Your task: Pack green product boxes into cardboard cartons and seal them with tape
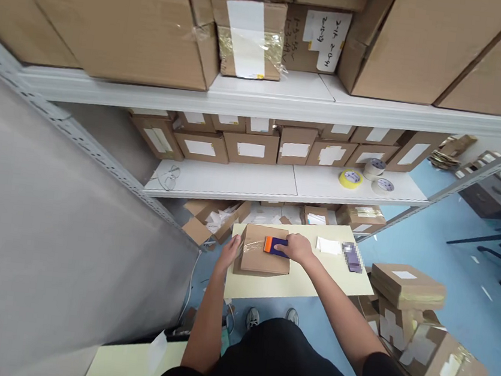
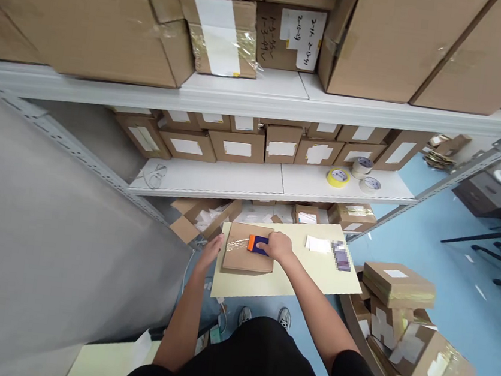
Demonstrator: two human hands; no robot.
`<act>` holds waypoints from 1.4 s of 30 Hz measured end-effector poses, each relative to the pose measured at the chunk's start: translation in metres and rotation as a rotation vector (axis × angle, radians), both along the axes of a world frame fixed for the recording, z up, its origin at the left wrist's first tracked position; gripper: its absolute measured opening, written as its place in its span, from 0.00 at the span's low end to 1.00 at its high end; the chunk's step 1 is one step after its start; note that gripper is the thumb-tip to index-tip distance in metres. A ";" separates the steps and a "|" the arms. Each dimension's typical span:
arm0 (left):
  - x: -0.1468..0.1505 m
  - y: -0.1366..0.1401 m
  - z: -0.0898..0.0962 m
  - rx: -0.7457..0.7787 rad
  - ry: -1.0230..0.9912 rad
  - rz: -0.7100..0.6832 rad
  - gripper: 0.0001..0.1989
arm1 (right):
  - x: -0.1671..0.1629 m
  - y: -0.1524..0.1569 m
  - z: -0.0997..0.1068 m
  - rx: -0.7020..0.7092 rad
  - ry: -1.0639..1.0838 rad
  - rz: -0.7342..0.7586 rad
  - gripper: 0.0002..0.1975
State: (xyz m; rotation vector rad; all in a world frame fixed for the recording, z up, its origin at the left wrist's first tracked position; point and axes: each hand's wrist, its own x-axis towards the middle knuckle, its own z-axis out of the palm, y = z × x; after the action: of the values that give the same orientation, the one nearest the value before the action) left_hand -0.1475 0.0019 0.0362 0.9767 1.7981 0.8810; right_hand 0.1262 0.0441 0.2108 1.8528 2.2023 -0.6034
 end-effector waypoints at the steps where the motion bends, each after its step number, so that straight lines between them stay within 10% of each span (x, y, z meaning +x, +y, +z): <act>1: 0.002 -0.002 0.005 -0.008 -0.004 -0.009 0.32 | -0.016 -0.002 0.003 0.003 -0.009 0.008 0.28; 6: 0.003 -0.006 0.020 -0.067 -0.016 -0.011 0.35 | -0.067 -0.007 0.012 -0.006 -0.017 0.065 0.30; 11: 0.023 -0.004 0.026 -0.019 -0.020 -0.104 0.27 | -0.052 -0.005 0.016 -0.034 -0.020 0.021 0.32; 21: 0.155 -0.003 0.017 -0.043 0.078 -0.352 0.26 | 0.113 -0.032 0.002 -0.066 -0.028 -0.166 0.33; 31: 0.159 -0.001 0.017 -0.018 0.084 -0.432 0.26 | 0.265 -0.098 -0.019 -0.108 -0.148 -0.361 0.28; 42: 0.018 0.030 0.016 -0.066 0.213 -0.295 0.27 | 0.102 -0.056 -0.066 -0.066 0.215 -0.295 0.32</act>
State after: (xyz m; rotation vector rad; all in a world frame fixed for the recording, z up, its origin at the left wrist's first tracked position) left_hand -0.1295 0.0316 0.0524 1.2931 1.7844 0.5479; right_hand 0.2282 -0.0114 0.1445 2.1872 2.0119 -0.9584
